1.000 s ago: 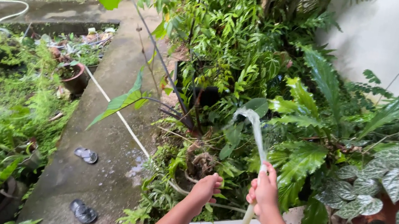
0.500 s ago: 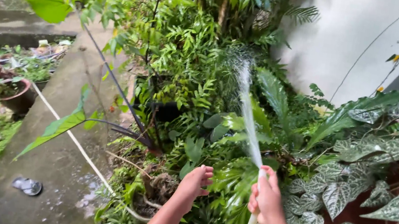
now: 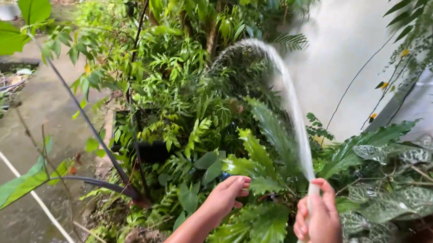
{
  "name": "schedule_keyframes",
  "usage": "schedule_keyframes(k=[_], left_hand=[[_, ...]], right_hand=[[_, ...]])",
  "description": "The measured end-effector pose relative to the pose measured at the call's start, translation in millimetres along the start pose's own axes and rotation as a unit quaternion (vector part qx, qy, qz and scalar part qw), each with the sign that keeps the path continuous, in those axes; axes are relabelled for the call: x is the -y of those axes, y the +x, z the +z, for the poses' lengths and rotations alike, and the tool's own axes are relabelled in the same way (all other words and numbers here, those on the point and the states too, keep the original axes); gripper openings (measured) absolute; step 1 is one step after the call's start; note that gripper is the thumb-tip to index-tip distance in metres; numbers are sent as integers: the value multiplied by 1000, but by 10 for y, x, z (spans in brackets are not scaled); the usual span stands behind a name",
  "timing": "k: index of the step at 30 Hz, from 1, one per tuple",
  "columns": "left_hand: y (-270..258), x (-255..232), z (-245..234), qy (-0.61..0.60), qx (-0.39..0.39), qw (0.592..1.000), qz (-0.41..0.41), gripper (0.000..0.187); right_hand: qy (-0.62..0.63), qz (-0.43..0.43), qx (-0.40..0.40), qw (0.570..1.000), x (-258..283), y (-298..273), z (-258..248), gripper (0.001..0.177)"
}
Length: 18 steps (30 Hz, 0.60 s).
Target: Watering various potted and garden plants with a hose.
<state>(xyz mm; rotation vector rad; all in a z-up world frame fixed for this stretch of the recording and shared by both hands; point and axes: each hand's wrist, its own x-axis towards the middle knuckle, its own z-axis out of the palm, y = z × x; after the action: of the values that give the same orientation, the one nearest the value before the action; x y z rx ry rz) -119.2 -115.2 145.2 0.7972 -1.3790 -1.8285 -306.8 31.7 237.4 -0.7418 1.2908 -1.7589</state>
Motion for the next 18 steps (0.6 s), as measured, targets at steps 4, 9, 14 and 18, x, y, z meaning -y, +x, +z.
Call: schedule_keyframes(k=[4,9,14,18], left_hand=[[192,-72,-235,9,29,999,12,44],[277,-202,-647,-53,13,999,-4,44],[213,-336,-934,-80,2,997,14,44],[108,-385,-1115,-95,-22,995,23,46]], right_hand=[[13,-44,-2,999,132,32,204,26],[10,-84,10,996,144,73,459,26],[3,-121,22,992,173,109,656,26],[-5,-163,20,986,222,143,788,25]])
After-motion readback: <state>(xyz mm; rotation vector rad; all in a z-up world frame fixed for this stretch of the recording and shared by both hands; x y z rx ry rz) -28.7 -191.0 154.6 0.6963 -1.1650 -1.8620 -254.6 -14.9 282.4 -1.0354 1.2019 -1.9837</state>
